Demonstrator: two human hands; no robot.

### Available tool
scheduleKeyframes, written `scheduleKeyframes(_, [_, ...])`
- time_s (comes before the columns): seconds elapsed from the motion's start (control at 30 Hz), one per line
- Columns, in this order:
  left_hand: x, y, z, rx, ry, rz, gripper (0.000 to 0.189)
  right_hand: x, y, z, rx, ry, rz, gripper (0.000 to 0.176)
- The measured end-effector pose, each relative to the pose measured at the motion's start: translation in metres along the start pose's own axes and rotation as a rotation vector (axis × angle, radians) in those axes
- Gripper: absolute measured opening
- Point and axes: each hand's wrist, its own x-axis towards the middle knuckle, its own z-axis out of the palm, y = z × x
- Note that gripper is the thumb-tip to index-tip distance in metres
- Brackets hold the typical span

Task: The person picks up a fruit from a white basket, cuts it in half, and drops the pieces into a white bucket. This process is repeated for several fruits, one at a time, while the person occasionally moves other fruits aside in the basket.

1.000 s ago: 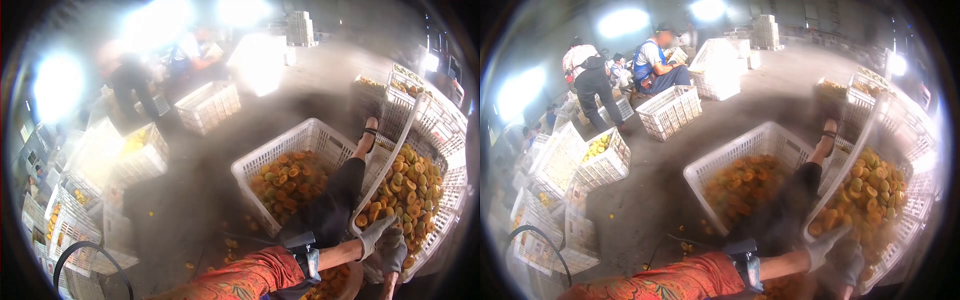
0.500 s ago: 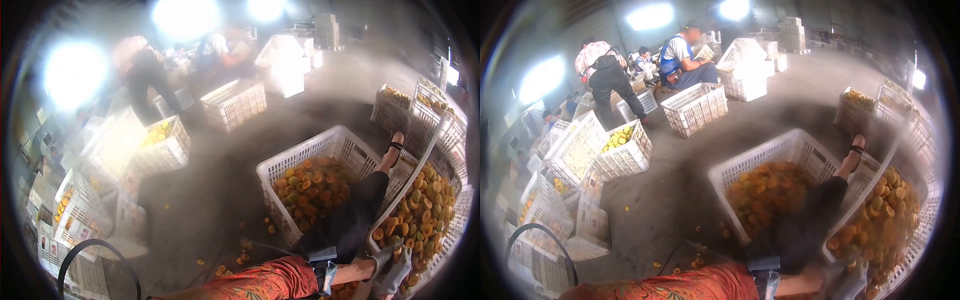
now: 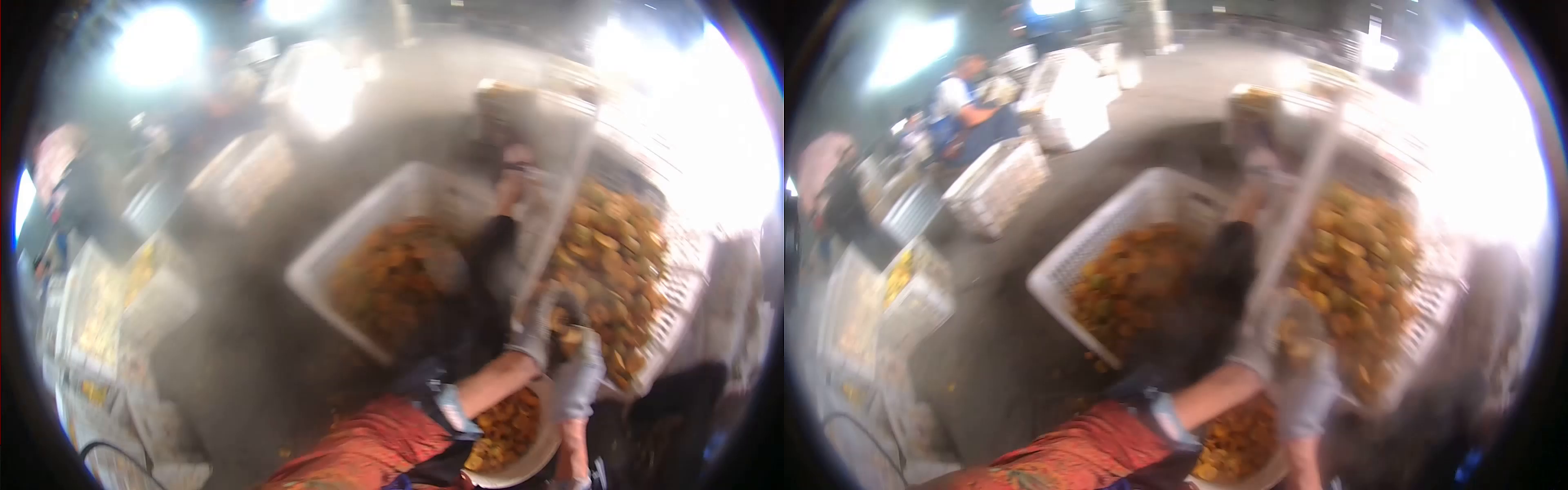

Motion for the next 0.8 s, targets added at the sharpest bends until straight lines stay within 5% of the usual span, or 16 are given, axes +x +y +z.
scheduleKeyframes(0.03, [-0.003, 0.017, 0.002, -0.325, -0.393, -0.21, 0.023, -0.007, 0.006, 0.006, -0.26, 0.033, -0.094, 0.032])
scheduleKeyframes(0.1, [-0.017, 0.025, 0.036, 0.001, 0.308, -0.178, 0.023, -0.018, -0.001, 0.006, -0.206, -0.085, 0.068, 0.036])
scheduleKeyframes(0.43, [-0.019, 0.013, 0.061, 0.314, 0.4, -0.14, 0.038, -0.012, 0.018, -0.006, -0.164, -0.031, 0.005, 0.037])
scheduleKeyframes(0.5, [-0.016, 0.011, 0.05, 0.419, 0.222, -0.096, 0.038, -0.011, 0.015, -0.007, -0.221, -0.094, 0.084, 0.039])
scheduleKeyframes(0.8, [-0.017, 0.007, 0.049, 0.383, 0.372, -0.004, 0.04, -0.018, 0.029, 0.012, -0.269, -0.102, 0.09, 0.033])
